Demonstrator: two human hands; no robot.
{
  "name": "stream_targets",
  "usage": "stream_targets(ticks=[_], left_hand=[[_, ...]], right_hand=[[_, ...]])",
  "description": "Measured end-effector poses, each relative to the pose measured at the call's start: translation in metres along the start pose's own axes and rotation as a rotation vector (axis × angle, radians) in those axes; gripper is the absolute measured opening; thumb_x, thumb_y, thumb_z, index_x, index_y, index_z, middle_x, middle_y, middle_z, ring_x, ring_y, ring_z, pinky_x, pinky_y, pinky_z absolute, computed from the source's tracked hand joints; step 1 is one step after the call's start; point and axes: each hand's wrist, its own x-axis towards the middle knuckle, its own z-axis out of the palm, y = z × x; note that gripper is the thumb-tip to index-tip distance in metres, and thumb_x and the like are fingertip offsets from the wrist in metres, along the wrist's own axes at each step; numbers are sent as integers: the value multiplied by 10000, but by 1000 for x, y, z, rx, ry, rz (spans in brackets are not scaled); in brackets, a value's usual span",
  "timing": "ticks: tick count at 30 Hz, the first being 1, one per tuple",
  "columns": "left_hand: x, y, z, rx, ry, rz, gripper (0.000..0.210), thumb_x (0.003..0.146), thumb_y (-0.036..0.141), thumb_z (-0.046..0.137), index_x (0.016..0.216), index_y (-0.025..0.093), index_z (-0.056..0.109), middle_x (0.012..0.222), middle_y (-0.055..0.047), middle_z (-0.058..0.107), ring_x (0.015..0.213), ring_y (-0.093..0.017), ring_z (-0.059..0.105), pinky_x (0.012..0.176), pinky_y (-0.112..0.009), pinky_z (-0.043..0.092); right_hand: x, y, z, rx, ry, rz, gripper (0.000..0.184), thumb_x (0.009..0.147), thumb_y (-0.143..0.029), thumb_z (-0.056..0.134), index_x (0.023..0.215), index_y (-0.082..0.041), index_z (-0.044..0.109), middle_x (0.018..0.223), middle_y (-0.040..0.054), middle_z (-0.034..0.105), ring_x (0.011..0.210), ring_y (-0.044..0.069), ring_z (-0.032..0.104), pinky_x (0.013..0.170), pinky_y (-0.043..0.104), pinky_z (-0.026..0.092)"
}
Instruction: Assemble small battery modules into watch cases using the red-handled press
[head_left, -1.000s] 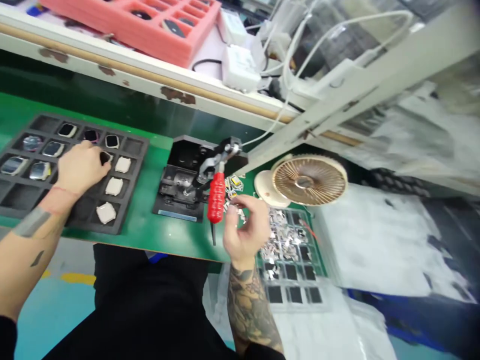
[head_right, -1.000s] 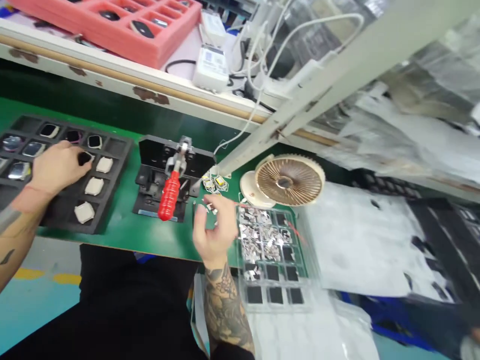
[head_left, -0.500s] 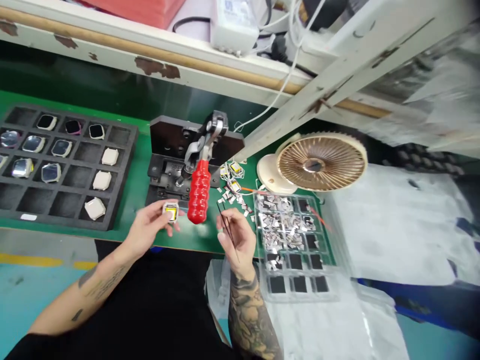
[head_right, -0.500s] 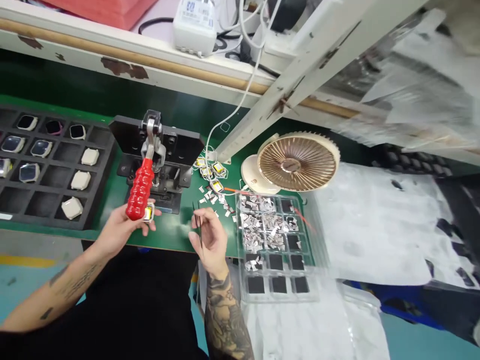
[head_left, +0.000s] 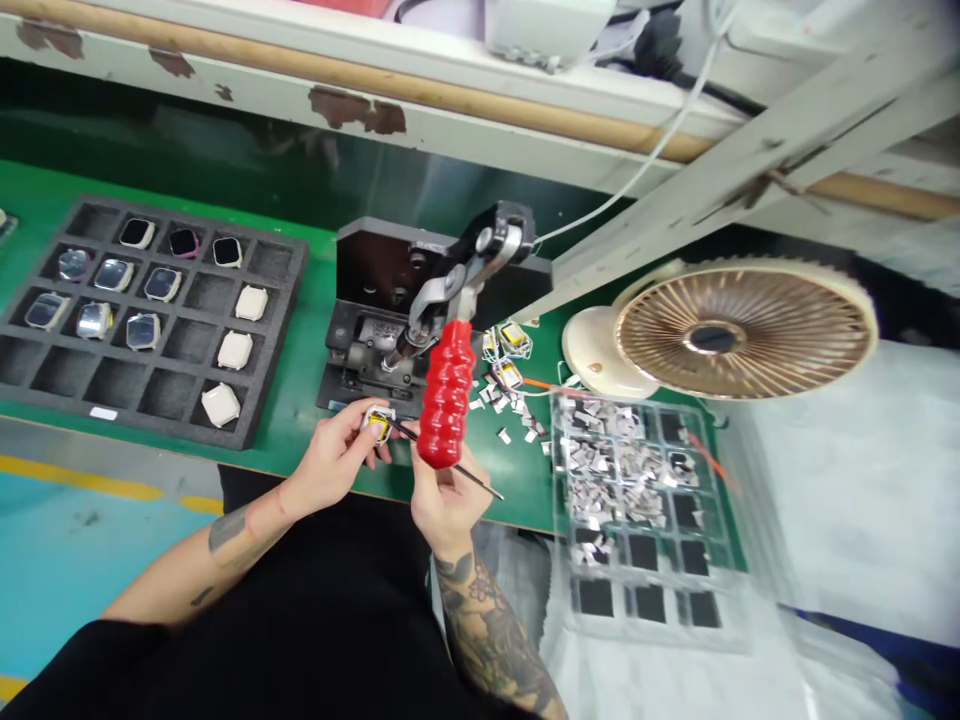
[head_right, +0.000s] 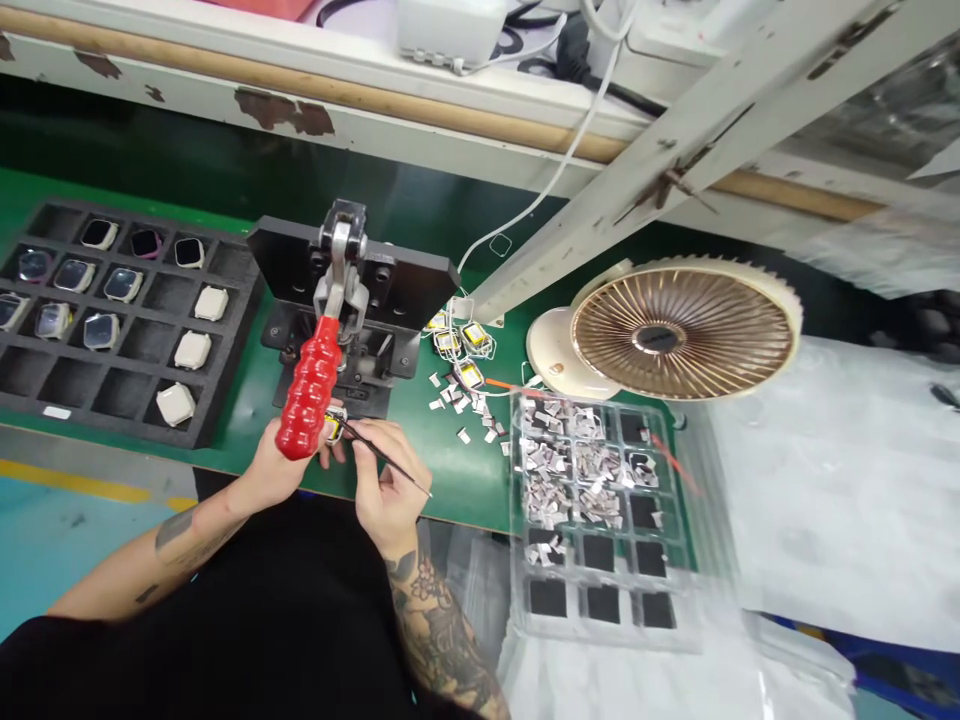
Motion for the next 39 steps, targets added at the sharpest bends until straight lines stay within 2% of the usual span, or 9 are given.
stream_targets(ticks=[6,13,15,19,26,31,34,37,39], left_hand=[[0,11,-2,27,-2,39,363,1062,405,696,1327,159,730,862,-58,822,659,-170,746,584,-258,606],[-1,6,-4,-50,15,12,402,1010,389,776,1348,177,733,911,-61,818,687,-176,751,607,-274,611],[-1,3,-3,-105,43,0,459,987,396,813,1383,185,713,1008,-82,831,703,-176,757,637,-292,630],[0,4,-2,-182,53,-27,490,1005,416,797,1411,165,685,1051,-117,827,707,-184,775,634,-295,629],[3,7,-2,-255,62,-12,469,987,447,815,1335,148,718,1040,-126,819,742,-221,805,619,-304,640],[0,-1,-6,-208,73,-54,510,1032,436,777,1451,173,655,1113,-143,833,789,-235,811,658,-339,650],[-3,-7,-10,-129,57,-44,475,1069,437,729,1470,198,638,1116,-130,840,812,-237,817,712,-363,652],[-3,-5,-10,-92,21,-19,441,1070,437,725,1439,210,646,1135,-129,839,836,-244,821,717,-369,650],[-2,-1,-8,-85,12,4,417,1062,439,733,1408,219,658,1136,-123,837,830,-246,819,700,-371,651]], right_hand=[[3,1,11,23,22,13,122,1023,-231,744,1095,-263,838,1047,86,845,999,275,821,929,491,698],[0,-3,11,297,-63,334,115,1066,-312,710,1098,-222,774,984,75,826,805,203,808,710,349,691],[-3,-5,6,300,-75,256,112,1047,-316,729,1090,-226,781,1002,91,824,879,243,820,753,406,708],[-5,-4,1,155,152,65,115,997,-262,781,1107,-247,810,1022,91,828,973,283,820,885,505,711],[1,0,2,222,83,274,88,1025,-304,758,1065,-229,782,1029,80,821,834,216,800,762,376,684],[44,-18,-58,340,67,88,202,1044,-423,697,961,-242,667,755,14,675,679,195,678,645,364,593],[88,-26,-99,265,-88,27,289,1042,-461,685,873,-235,621,663,-15,602,616,183,616,623,360,556],[128,-24,-106,-61,-182,11,238,1056,-417,700,930,-216,720,801,16,723,749,181,691,751,368,602],[142,-17,-91,-233,-35,-91,175,1076,-363,683,1084,-221,784,1037,58,798,978,198,748,922,398,618]])
